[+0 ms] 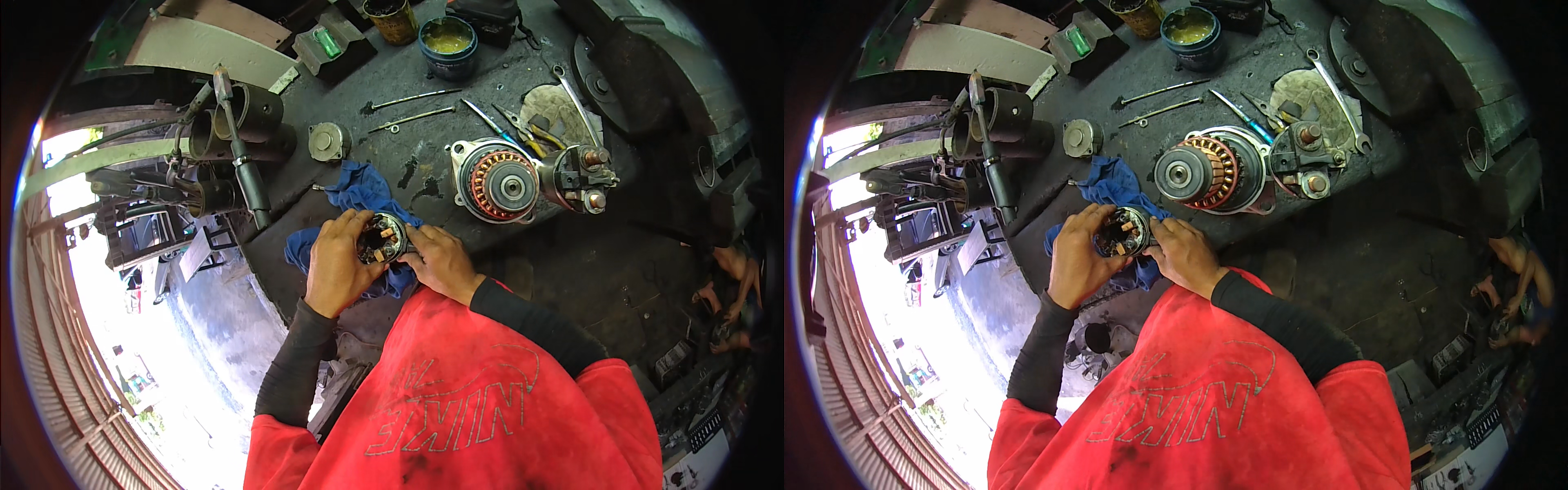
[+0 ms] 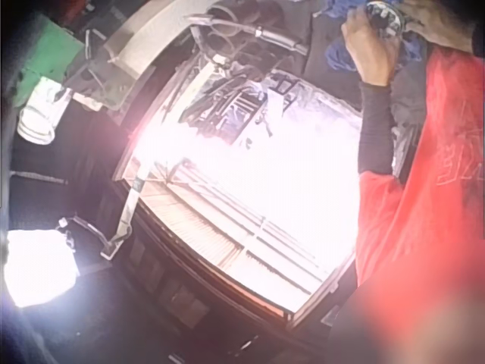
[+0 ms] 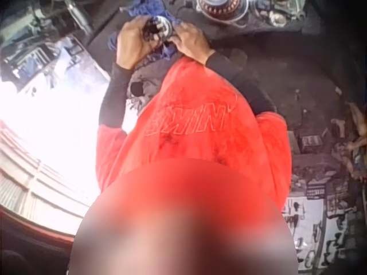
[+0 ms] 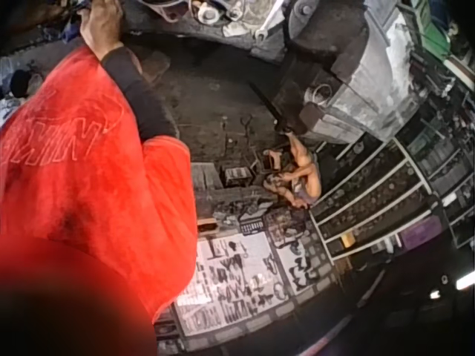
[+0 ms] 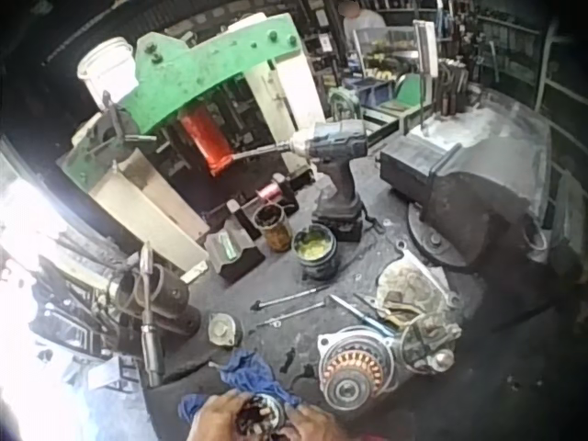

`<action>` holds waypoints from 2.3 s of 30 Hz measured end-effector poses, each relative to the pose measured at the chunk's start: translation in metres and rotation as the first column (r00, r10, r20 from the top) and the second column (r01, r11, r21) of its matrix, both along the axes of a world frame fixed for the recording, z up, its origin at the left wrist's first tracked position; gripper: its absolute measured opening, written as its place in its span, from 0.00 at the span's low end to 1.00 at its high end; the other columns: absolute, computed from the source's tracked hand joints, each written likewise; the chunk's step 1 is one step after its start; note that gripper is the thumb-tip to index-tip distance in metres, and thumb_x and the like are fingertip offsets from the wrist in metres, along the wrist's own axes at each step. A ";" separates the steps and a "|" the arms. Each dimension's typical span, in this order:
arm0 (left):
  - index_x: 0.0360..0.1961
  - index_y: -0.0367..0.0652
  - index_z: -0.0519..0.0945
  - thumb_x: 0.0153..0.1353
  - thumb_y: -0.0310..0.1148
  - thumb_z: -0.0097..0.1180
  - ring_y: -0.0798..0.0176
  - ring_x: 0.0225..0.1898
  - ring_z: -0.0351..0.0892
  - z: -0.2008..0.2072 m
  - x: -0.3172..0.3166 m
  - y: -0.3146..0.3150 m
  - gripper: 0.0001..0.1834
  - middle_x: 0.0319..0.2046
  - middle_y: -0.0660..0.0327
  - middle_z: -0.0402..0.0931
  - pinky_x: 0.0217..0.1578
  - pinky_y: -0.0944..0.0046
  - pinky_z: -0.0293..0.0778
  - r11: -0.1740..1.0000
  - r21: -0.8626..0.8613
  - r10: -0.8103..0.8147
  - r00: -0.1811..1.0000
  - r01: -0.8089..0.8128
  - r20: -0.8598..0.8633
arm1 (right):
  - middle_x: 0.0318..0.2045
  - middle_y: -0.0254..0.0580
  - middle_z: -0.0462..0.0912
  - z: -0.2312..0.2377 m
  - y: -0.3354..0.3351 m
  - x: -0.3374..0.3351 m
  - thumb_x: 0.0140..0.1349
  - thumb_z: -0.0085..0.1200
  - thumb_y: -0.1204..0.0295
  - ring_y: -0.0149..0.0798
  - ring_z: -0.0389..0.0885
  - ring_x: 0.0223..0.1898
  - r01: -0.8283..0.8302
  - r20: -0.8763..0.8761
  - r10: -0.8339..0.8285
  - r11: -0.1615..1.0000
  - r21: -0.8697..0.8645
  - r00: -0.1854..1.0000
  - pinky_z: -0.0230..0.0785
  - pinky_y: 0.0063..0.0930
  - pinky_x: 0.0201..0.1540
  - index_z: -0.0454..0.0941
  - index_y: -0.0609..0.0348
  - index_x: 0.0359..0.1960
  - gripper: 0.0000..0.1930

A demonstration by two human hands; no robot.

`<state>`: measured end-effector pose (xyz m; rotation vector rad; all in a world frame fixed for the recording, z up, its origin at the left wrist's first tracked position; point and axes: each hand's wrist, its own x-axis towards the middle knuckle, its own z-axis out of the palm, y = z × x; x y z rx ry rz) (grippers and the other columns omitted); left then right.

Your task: The person disassembles a motor, uses a power drill to remove a component, cleans parts with a cloth, and reassembles the motor with small internal pieces.

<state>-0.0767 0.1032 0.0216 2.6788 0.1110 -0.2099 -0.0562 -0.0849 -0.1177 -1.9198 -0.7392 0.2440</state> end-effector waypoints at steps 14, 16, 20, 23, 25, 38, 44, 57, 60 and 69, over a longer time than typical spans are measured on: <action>0.73 0.40 0.74 0.37 0.23 0.83 0.48 0.61 0.82 -0.001 -0.009 -0.003 0.55 0.61 0.49 0.82 0.63 0.54 0.79 0.988 -0.095 0.118 0.993 -0.118 -0.012 | 0.41 0.52 0.83 0.000 0.001 0.000 0.60 0.72 0.69 0.57 0.84 0.45 0.016 -0.035 -0.017 1.000 -0.006 0.999 0.79 0.47 0.48 0.80 0.70 0.59 0.27; 0.76 0.41 0.70 0.38 0.21 0.83 0.49 0.64 0.80 -0.006 -0.018 0.002 0.59 0.65 0.49 0.78 0.66 0.54 0.79 0.985 -0.146 0.098 0.994 -0.091 0.040 | 0.42 0.52 0.82 0.005 0.000 0.003 0.59 0.72 0.68 0.57 0.83 0.46 0.000 -0.078 -0.002 1.000 -0.027 0.997 0.78 0.47 0.50 0.80 0.69 0.60 0.28; 0.75 0.38 0.70 0.41 0.18 0.83 0.52 0.68 0.78 -0.027 -0.044 0.004 0.56 0.65 0.51 0.76 0.69 0.54 0.78 0.850 -0.387 0.391 0.920 -0.357 0.009 | 0.55 0.53 0.78 0.025 -0.005 0.013 0.56 0.76 0.68 0.57 0.79 0.55 -0.063 -0.163 0.047 0.993 -0.098 0.985 0.76 0.48 0.57 0.74 0.63 0.69 0.38; 0.73 0.34 0.71 0.41 0.18 0.84 0.53 0.67 0.79 -0.051 -0.061 0.000 0.54 0.65 0.50 0.76 0.69 0.54 0.78 0.774 -0.478 0.457 0.889 -0.415 -0.031 | 0.61 0.54 0.74 0.047 -0.006 0.025 0.53 0.77 0.68 0.60 0.76 0.60 -0.086 0.006 0.086 0.996 0.029 0.996 0.73 0.48 0.61 0.68 0.62 0.74 0.46; 0.68 0.34 0.76 0.43 0.23 0.82 0.45 0.67 0.80 -0.067 -0.068 -0.009 0.47 0.64 0.46 0.78 0.66 0.53 0.78 0.746 -0.539 0.501 0.863 -0.391 0.068 | 0.64 0.54 0.71 0.062 -0.002 0.033 0.50 0.79 0.68 0.61 0.74 0.63 -0.189 0.079 0.191 0.981 -0.032 0.978 0.71 0.48 0.65 0.64 0.59 0.77 0.52; 0.72 0.40 0.72 0.47 0.29 0.78 0.42 0.71 0.74 -0.130 -0.059 -0.049 0.47 0.67 0.50 0.77 0.71 0.48 0.71 0.687 -0.597 0.693 0.619 -0.414 0.369 | 0.59 0.50 0.75 0.109 0.045 0.067 0.49 0.79 0.66 0.59 0.79 0.59 -0.441 0.108 0.557 0.747 -0.497 0.823 0.76 0.49 0.59 0.70 0.56 0.70 0.44; 0.71 0.43 0.74 0.44 0.31 0.81 0.43 0.71 0.74 -0.135 -0.061 -0.045 0.49 0.68 0.51 0.77 0.71 0.49 0.71 0.702 -0.609 0.679 0.602 -0.368 0.420 | 0.56 0.51 0.77 0.119 0.055 0.078 0.48 0.79 0.66 0.59 0.80 0.58 -0.516 0.073 0.635 0.684 -0.516 0.769 0.76 0.47 0.60 0.72 0.58 0.68 0.43; 0.72 0.44 0.74 0.44 0.27 0.78 0.41 0.70 0.74 -0.133 -0.061 -0.040 0.48 0.68 0.50 0.75 0.69 0.48 0.73 0.734 -0.597 0.635 0.639 -0.323 0.435 | 0.57 0.55 0.76 0.120 0.048 0.067 0.51 0.77 0.64 0.62 0.80 0.58 -0.455 0.063 0.555 0.737 -0.500 0.830 0.77 0.48 0.61 0.73 0.60 0.68 0.41; 0.72 0.43 0.74 0.46 0.26 0.76 0.40 0.70 0.74 -0.135 -0.061 -0.041 0.47 0.68 0.49 0.74 0.70 0.48 0.72 0.742 -0.591 0.630 0.631 -0.316 0.453 | 0.57 0.57 0.76 0.115 0.050 0.057 0.52 0.77 0.63 0.62 0.80 0.57 -0.394 0.081 0.477 0.800 -0.453 0.875 0.77 0.48 0.61 0.74 0.61 0.66 0.40; 0.71 0.42 0.76 0.46 0.27 0.75 0.39 0.69 0.73 -0.133 -0.060 -0.044 0.45 0.67 0.49 0.76 0.70 0.47 0.72 0.717 -0.620 0.663 0.588 -0.319 0.464 | 0.52 0.53 0.76 0.113 0.057 0.060 0.51 0.76 0.66 0.58 0.81 0.54 -0.380 -0.022 0.410 0.823 -0.422 0.912 0.77 0.46 0.57 0.77 0.62 0.60 0.35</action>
